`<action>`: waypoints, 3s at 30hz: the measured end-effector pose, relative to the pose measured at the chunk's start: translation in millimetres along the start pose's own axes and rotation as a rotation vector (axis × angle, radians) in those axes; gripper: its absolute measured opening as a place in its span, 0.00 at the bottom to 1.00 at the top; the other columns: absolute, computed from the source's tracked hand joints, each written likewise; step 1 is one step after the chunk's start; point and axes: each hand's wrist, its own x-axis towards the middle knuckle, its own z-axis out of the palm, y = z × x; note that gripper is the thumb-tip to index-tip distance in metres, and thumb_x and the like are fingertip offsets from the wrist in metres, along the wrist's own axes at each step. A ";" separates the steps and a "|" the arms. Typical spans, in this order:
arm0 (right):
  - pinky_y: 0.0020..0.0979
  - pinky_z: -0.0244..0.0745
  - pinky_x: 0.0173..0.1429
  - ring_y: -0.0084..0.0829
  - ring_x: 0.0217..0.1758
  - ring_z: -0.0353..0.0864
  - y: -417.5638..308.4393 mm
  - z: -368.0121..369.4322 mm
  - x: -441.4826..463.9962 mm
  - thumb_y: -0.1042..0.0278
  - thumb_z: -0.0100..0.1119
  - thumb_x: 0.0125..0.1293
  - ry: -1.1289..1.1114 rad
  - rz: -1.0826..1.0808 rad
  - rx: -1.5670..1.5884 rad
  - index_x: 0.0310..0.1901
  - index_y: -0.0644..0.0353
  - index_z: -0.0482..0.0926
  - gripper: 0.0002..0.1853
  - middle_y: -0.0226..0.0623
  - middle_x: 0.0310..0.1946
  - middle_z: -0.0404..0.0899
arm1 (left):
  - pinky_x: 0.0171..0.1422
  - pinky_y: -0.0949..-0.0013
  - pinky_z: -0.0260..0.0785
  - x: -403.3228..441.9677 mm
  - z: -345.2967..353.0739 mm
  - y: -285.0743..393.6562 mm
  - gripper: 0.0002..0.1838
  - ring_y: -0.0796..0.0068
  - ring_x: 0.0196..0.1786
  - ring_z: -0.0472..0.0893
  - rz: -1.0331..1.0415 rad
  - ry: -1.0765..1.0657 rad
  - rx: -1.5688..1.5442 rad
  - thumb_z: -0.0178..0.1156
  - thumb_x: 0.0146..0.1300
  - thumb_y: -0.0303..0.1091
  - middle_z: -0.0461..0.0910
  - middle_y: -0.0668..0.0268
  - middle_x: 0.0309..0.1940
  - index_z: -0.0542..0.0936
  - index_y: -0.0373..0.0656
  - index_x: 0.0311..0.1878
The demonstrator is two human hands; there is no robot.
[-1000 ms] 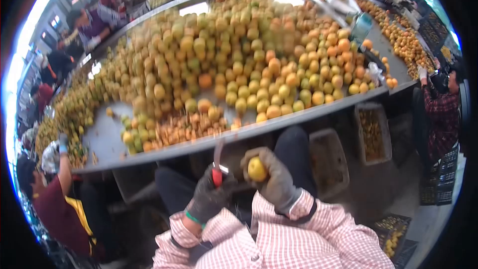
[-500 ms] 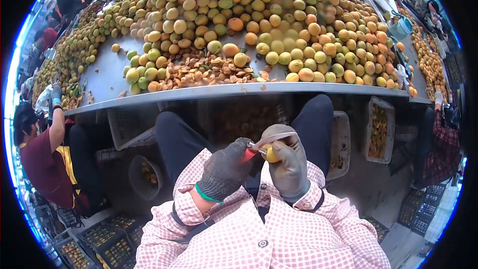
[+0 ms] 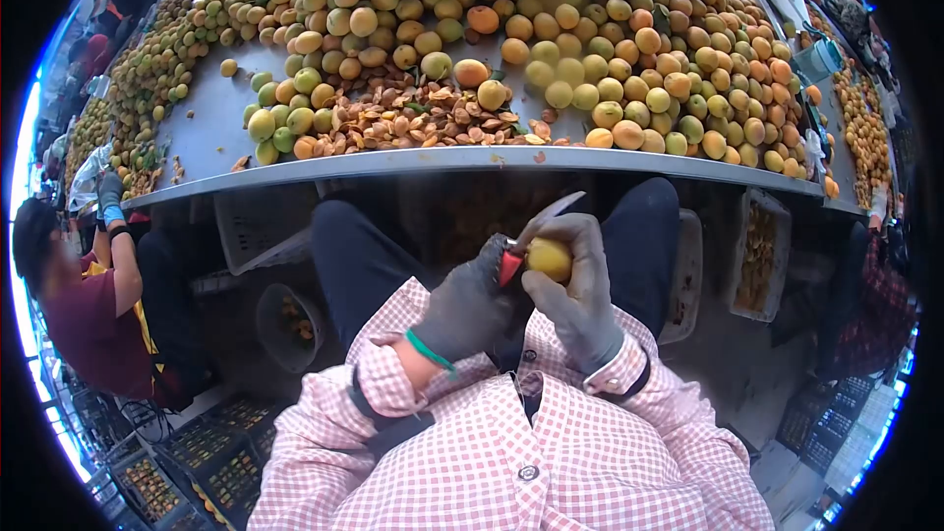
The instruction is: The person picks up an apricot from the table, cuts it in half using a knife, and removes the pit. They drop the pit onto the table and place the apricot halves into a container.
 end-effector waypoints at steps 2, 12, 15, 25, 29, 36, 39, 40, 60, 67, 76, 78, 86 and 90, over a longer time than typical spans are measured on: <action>0.27 0.66 0.55 0.27 0.47 0.70 0.6 -12.3 0.8 0.77 0.58 0.51 -0.211 0.039 -0.161 0.47 0.62 0.71 0.19 0.35 0.45 0.69 | 0.45 0.59 0.73 9.5 -8.2 -11.7 0.23 0.54 0.43 0.82 -0.021 -0.155 -0.171 0.65 0.58 0.42 0.81 0.51 0.40 0.71 0.46 0.55; 0.24 0.66 0.62 0.24 0.58 0.70 -12.3 -39.4 8.8 0.77 0.58 0.63 -0.284 0.473 0.371 0.60 0.64 0.67 0.23 0.36 0.56 0.71 | 0.42 0.70 0.73 21.4 -12.3 -0.3 0.20 0.77 0.38 0.77 0.097 -0.112 -0.381 0.65 0.60 0.32 0.76 0.64 0.35 0.69 0.44 0.53; 0.27 0.69 0.60 0.26 0.57 0.72 -3.1 -47.4 2.2 0.75 0.59 0.62 -0.149 0.490 0.804 0.63 0.62 0.65 0.27 0.37 0.55 0.71 | 0.36 0.77 0.70 19.1 -46.8 16.5 0.19 0.84 0.34 0.73 -0.179 -0.133 -0.841 0.63 0.61 0.26 0.73 0.72 0.32 0.69 0.47 0.53; 0.30 0.73 0.57 0.28 0.53 0.76 -29.8 -36.7 5.5 0.84 0.71 0.48 -0.208 0.042 0.543 0.51 0.57 0.69 0.29 0.39 0.49 0.75 | 0.37 0.67 0.74 -20.7 -34.8 19.1 0.20 0.62 0.34 0.83 0.349 -0.067 0.105 0.69 0.55 0.35 0.82 0.58 0.36 0.77 0.44 0.51; 0.30 0.72 0.60 0.28 0.54 0.76 -46.7 -25.3 -4.0 0.83 0.73 0.47 -0.195 0.187 0.569 0.50 0.57 0.68 0.29 0.37 0.47 0.76 | 0.35 0.64 0.74 -28.8 -26.6 14.5 0.17 0.56 0.35 0.83 0.348 -0.022 0.244 0.66 0.57 0.39 0.82 0.55 0.35 0.80 0.45 0.48; 0.33 0.75 0.60 0.28 0.48 0.79 -43.5 -16.8 -8.6 0.77 0.75 0.45 -0.245 0.117 0.488 0.48 0.56 0.69 0.29 0.35 0.43 0.74 | 0.41 0.68 0.75 -33.9 -22.7 6.4 0.14 0.58 0.38 0.83 0.310 -0.085 0.221 0.65 0.53 0.23 0.83 0.58 0.39 0.81 0.41 0.45; 0.33 0.75 0.59 0.28 0.48 0.79 -43.1 -18.7 -8.0 0.78 0.75 0.46 -0.279 0.098 0.458 0.47 0.56 0.69 0.28 0.36 0.42 0.75 | 0.37 0.61 0.75 -35.9 -19.6 1.6 0.15 0.54 0.36 0.82 0.429 0.015 0.249 0.61 0.57 0.32 0.82 0.56 0.35 0.79 0.48 0.49; 0.33 0.75 0.59 0.28 0.48 0.79 -43.1 -19.2 -7.3 0.78 0.74 0.46 -0.303 0.063 0.432 0.47 0.56 0.69 0.27 0.36 0.42 0.75 | 0.36 0.61 0.75 -35.5 -19.4 1.2 0.14 0.54 0.35 0.82 0.450 0.025 0.257 0.60 0.57 0.32 0.82 0.56 0.34 0.79 0.47 0.48; 0.41 0.58 0.72 0.40 0.64 0.71 -37.7 -6.9 5.3 0.76 0.72 0.50 -0.322 0.189 0.725 0.54 0.59 0.68 0.30 0.45 0.54 0.76 | 0.36 0.55 0.74 -11.3 -19.8 20.7 0.17 0.48 0.35 0.81 0.349 -0.049 0.198 0.62 0.59 0.37 0.81 0.50 0.32 0.77 0.47 0.52; 0.44 0.29 0.78 0.43 0.65 0.72 -42.6 -13.7 4.5 0.73 0.70 0.52 -0.452 -0.095 0.230 0.47 0.58 0.71 0.22 0.42 0.40 0.84 | 0.36 0.55 0.74 -19.5 -13.3 16.1 0.17 0.50 0.35 0.81 0.488 0.006 0.176 0.64 0.55 0.35 0.81 0.53 0.32 0.78 0.48 0.50; 0.37 0.68 0.65 0.35 0.54 0.77 -34.7 7.9 -5.2 0.81 0.59 0.59 -0.029 0.196 0.733 0.60 0.58 0.66 0.26 0.40 0.46 0.78 | 0.37 0.63 0.75 -6.1 3.5 -24.9 0.11 0.58 0.34 0.84 0.388 0.147 0.017 0.62 0.56 0.29 0.83 0.56 0.32 0.79 0.43 0.44; 0.37 0.67 0.65 0.35 0.54 0.77 -34.3 -4.0 -1.7 0.81 0.58 0.59 -0.003 0.225 0.773 0.63 0.58 0.64 0.29 0.40 0.48 0.77 | 0.39 0.65 0.76 -12.4 10.3 -32.4 0.11 0.64 0.35 0.84 0.284 0.149 -0.189 0.63 0.57 0.27 0.83 0.59 0.33 0.79 0.41 0.44; 0.24 0.74 0.54 0.25 0.51 0.75 -37.5 -45.7 -3.3 0.78 0.70 0.52 -0.201 0.260 0.213 0.60 0.59 0.66 0.33 0.34 0.52 0.71 | 0.52 0.69 0.73 -17.5 -8.9 -25.8 0.18 0.72 0.47 0.80 0.006 -0.139 -0.877 0.63 0.58 0.26 0.80 0.62 0.46 0.75 0.38 0.53; 0.22 0.72 0.52 0.20 0.46 0.72 -42.1 -41.6 -4.0 0.77 0.72 0.51 -0.161 0.426 0.288 0.55 0.58 0.67 0.30 0.30 0.46 0.69 | 0.45 0.66 0.74 -13.4 -1.1 -5.7 0.14 0.61 0.41 0.83 0.337 0.009 -0.135 0.62 0.59 0.28 0.82 0.56 0.38 0.77 0.41 0.49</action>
